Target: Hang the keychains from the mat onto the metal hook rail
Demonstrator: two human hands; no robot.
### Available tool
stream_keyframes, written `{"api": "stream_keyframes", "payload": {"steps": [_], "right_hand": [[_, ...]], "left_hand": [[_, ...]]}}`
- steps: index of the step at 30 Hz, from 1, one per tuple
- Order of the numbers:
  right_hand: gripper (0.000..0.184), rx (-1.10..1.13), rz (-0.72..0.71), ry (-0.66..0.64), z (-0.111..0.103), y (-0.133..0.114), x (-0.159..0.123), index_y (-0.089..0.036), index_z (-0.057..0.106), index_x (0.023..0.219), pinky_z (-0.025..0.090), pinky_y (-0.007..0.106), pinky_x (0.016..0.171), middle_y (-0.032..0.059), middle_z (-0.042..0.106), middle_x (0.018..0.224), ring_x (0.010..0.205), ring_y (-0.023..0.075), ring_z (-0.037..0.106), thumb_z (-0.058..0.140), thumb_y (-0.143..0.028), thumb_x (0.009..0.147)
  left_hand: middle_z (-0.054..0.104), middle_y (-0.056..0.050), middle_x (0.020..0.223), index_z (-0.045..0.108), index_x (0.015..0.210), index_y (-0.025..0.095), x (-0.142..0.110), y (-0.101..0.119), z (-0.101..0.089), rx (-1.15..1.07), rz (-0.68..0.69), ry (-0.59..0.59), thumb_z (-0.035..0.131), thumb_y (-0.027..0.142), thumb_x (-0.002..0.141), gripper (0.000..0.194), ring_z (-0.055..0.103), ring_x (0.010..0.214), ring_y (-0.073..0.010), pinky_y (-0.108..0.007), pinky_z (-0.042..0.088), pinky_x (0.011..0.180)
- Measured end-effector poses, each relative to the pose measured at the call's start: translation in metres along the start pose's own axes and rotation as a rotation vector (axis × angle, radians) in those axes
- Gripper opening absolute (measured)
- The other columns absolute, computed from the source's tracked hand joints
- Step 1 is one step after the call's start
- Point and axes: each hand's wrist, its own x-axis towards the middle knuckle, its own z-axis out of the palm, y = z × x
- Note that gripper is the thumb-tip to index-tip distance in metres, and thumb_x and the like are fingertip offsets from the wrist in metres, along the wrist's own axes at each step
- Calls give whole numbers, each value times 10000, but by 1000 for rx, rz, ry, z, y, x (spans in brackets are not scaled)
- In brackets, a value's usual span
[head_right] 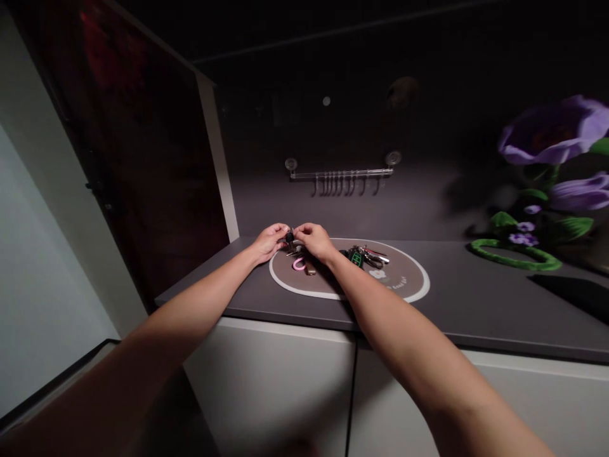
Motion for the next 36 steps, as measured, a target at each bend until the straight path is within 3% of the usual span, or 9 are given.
{"api": "stream_keyframes", "payload": {"steps": [12,20,24,28,36], "right_hand": [[215,120,45,15,0,-11,-6,-137,609,677,418,262,719,13,623,685,650,111,545,660,-329,593],[189,74,28,45,-4,-17,-9,-150,577,694,409,251,722,-6,598,695,674,98,525,610,-327,637],[180,25,-18,67,-11,-19,-1,-158,543,694,398,234,677,-23,564,670,647,90,495,590,-326,650],[147,30,-33,176,-23,-24,19,-158,514,685,382,213,627,-36,523,640,612,79,460,572,-293,668],[75,165,190,365,-36,-49,64,-161,463,685,393,189,524,-21,504,662,581,73,485,459,-155,760]], "left_hand": [[484,26,654,528,719,143,0,-3,6,-36,27,14,711,322,621,274,461,593,-77,-194,394,516],[520,7,721,527,764,147,-1,-5,9,7,48,-20,704,394,609,341,490,617,-76,-177,382,499],[515,18,726,512,830,161,-2,-7,10,135,74,17,642,400,678,312,486,594,-64,-165,364,488],[516,24,694,500,822,159,-2,-10,10,308,122,37,572,366,741,233,472,549,-61,-174,349,492],[504,25,579,532,686,167,0,-15,6,717,314,54,468,231,785,134,484,580,-112,-231,366,605]]}}
